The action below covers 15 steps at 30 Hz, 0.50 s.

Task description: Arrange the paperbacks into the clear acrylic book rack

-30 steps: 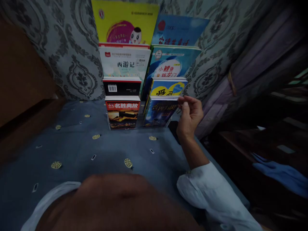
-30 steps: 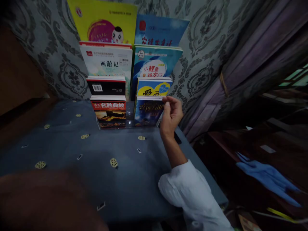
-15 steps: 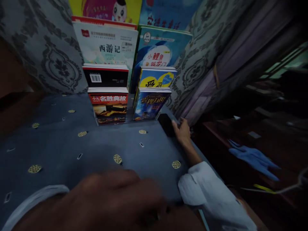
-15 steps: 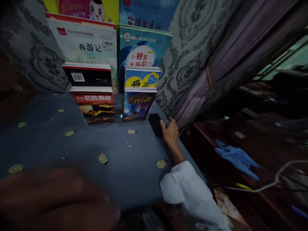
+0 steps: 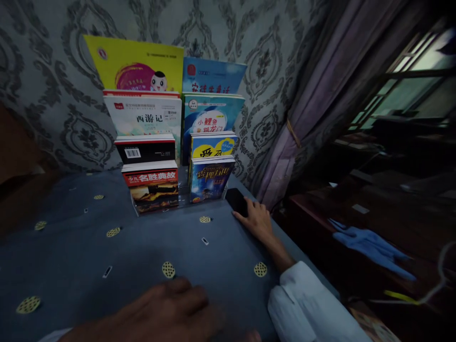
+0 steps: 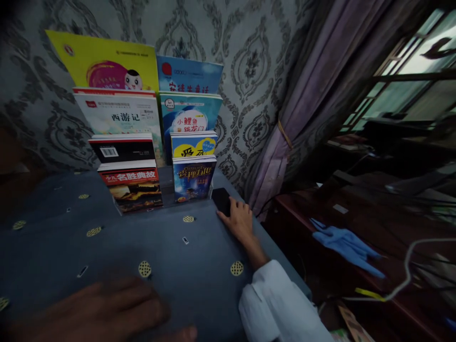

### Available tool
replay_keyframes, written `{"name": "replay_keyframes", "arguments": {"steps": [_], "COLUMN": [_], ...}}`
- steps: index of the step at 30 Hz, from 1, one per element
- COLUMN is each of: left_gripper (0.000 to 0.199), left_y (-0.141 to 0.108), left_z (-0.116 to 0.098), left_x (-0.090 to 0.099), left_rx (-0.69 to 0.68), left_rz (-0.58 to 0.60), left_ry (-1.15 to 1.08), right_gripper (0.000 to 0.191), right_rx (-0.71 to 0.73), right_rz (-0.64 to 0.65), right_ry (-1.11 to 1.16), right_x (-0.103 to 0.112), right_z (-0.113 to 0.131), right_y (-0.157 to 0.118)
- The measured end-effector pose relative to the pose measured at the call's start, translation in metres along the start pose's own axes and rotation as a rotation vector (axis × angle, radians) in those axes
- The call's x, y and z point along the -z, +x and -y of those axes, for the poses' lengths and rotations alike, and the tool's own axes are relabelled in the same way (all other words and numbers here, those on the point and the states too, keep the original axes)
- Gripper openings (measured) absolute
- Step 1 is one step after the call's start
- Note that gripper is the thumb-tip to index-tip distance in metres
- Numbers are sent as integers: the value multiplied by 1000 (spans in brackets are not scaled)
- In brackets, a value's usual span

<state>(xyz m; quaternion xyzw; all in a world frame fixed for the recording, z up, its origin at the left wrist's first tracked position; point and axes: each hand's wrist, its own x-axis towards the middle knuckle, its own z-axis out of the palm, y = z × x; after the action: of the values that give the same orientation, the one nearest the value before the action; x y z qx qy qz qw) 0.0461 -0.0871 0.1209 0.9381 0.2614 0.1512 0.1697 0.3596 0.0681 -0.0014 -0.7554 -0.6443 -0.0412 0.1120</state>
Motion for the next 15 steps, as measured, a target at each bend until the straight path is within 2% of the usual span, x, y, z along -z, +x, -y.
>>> {"name": "replay_keyframes", "arguments": {"steps": [4,7,11,15], "left_gripper": [21,22,33,33], "left_y": [11,17,19,19], "left_z": [-2,-3,-5,-5], "left_x": [3,15,31,42], "left_rx": [-12,-67,-137,-7], "left_rz": [36,72,134,62], "left_ry": [24,75,202,180], "right_gripper": [68,71,75,75], "right_rx": [-9,-42,-104,-161], "right_rz": [21,48,80,67], "right_ry": [-36,-26,39,197], "right_x": [11,20,28,30], "right_z": [5,6,0,-13], "right_y": [0,-2,-4,-5]}}
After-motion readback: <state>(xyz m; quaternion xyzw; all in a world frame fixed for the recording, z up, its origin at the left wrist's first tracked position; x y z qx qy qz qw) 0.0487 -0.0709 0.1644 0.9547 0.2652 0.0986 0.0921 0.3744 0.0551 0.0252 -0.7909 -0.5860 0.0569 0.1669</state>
